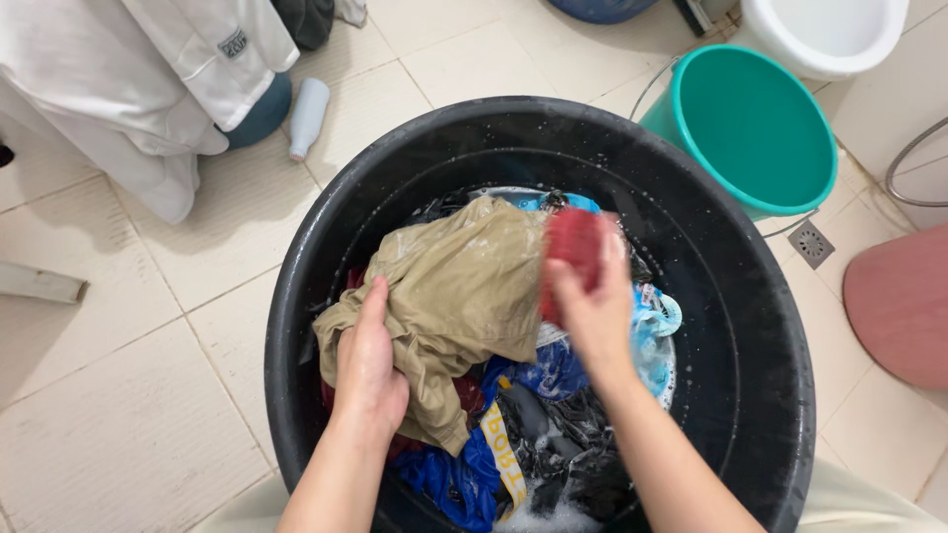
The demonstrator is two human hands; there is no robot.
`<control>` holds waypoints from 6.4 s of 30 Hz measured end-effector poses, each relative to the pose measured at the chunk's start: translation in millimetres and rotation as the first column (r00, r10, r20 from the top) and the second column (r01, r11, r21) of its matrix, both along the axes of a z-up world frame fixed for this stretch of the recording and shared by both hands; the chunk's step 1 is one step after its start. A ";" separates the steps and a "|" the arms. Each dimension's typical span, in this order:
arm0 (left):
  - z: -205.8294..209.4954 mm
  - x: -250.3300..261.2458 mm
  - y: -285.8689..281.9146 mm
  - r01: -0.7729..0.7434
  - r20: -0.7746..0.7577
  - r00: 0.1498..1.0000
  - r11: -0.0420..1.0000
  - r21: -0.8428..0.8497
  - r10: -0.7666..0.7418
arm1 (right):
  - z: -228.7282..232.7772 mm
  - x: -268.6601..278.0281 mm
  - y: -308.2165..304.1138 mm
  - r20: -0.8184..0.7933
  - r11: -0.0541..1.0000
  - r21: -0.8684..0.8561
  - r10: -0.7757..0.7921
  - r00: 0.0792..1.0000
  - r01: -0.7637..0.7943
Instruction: The person scrubs a pair of tan trousers and other garments in a tub of soapy water by hand and with a red brush, turning the items over and applying soap.
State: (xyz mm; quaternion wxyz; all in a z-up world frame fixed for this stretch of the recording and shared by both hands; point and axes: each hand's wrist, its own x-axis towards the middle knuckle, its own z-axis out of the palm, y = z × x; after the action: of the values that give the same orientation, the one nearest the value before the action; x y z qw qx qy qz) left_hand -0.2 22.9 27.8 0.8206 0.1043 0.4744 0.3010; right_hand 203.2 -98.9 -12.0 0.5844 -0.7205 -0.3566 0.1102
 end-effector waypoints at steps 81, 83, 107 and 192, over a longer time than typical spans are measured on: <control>-7.4 -0.2 2.1 0.156 0.056 0.985 0.985 0.068 -0.160 | -101.9 79.4 -77.4 0.635 0.843 -0.288 -0.187 0.749 0.455; -13.0 3.8 0.5 0.145 0.050 0.987 0.984 0.101 -0.150 | -120.9 71.6 -104.5 0.458 0.620 -0.514 -0.385 0.801 0.592; -17.1 -4.7 5.8 0.175 -0.182 0.971 0.978 0.115 -0.153 | -16.3 -106.3 18.7 0.292 0.986 0.047 0.137 0.947 -0.157; -5.8 17.5 11.8 0.070 -0.170 0.984 0.993 0.094 -0.053 | -32.5 -77.0 14.1 -0.122 0.963 0.154 0.239 0.963 -0.219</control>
State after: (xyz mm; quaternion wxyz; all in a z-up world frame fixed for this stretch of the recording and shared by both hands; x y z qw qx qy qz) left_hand 17.3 34.7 22.0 0.7805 0.1848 0.5227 0.2888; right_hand 126.2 -84.8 -44.5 0.6399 -0.6224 -0.4028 0.2021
